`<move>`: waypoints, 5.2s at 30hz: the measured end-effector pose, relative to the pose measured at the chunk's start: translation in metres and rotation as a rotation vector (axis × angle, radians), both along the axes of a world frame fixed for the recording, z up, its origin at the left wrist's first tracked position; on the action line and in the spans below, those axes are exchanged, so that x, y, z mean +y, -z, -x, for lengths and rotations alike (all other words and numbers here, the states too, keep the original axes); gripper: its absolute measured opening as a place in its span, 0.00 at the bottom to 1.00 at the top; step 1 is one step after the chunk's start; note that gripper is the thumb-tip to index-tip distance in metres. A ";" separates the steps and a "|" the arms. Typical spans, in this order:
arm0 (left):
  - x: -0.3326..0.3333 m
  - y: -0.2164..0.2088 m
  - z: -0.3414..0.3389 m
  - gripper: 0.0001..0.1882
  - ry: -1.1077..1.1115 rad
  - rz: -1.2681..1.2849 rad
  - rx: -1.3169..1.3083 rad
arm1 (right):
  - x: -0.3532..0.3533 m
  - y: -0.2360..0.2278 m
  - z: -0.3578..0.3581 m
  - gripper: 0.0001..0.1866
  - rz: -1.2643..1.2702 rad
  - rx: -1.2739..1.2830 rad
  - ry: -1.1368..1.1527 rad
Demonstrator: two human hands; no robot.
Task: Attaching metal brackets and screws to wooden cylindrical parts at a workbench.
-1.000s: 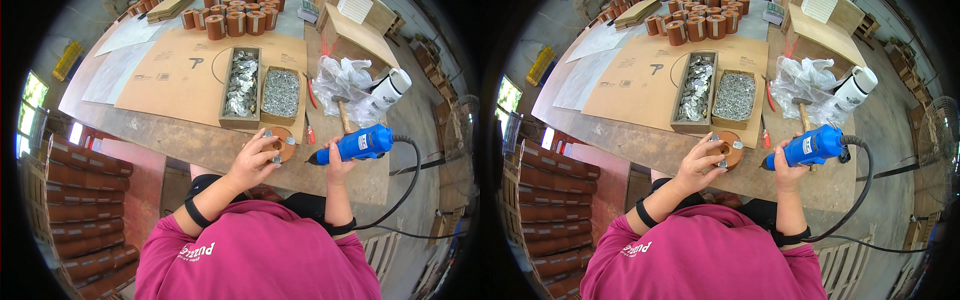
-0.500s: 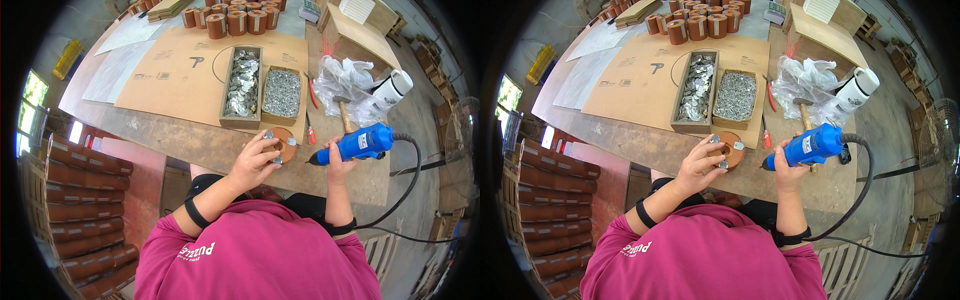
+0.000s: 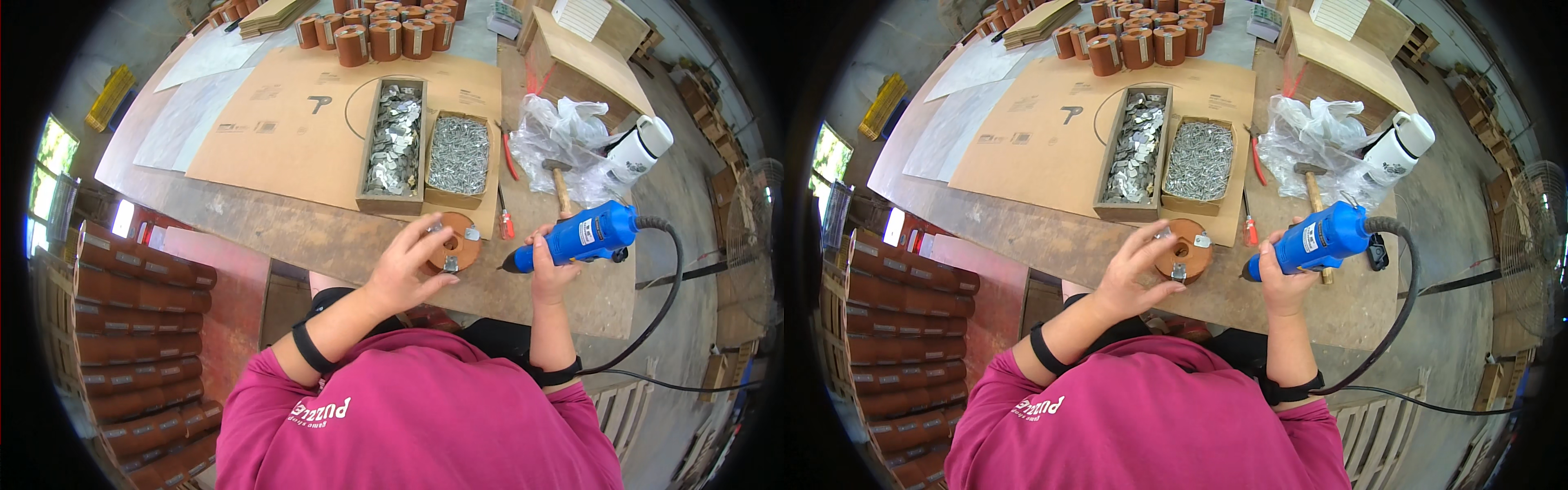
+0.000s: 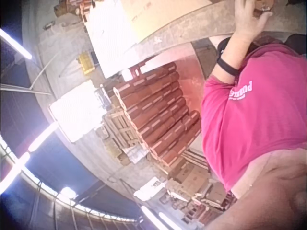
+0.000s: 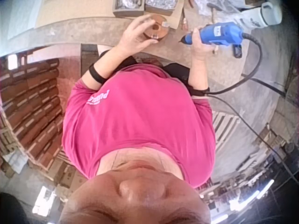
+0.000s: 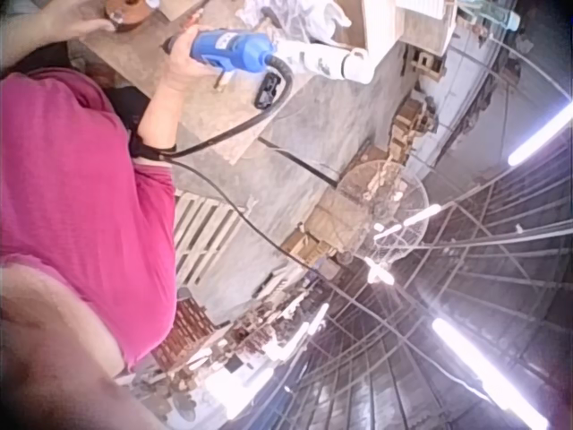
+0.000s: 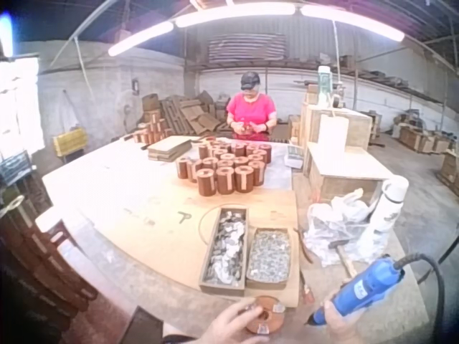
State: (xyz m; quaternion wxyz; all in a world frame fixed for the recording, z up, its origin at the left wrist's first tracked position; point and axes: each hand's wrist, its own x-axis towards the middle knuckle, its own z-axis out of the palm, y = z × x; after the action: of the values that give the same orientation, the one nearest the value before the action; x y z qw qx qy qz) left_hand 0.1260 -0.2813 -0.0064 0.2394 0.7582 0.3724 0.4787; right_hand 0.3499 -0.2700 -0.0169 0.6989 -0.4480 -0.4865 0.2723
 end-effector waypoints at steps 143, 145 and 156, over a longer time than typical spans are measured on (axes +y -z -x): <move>0.012 0.001 0.007 0.39 0.051 0.093 0.127 | -0.007 -0.014 -0.007 0.25 -0.041 0.030 0.015; 0.016 -0.001 0.011 0.43 0.022 0.082 0.203 | -0.006 -0.014 -0.006 0.26 -0.027 0.042 -0.008; 0.003 0.009 0.008 0.39 -0.141 -0.022 0.265 | -0.005 -0.012 -0.007 0.26 0.031 0.075 0.046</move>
State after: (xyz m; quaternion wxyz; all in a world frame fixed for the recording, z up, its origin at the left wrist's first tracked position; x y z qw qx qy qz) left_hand 0.1180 -0.2782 -0.0158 0.1455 0.7892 0.4479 0.3942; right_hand 0.3573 -0.2752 -0.0052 0.7156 -0.4592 -0.4454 0.2804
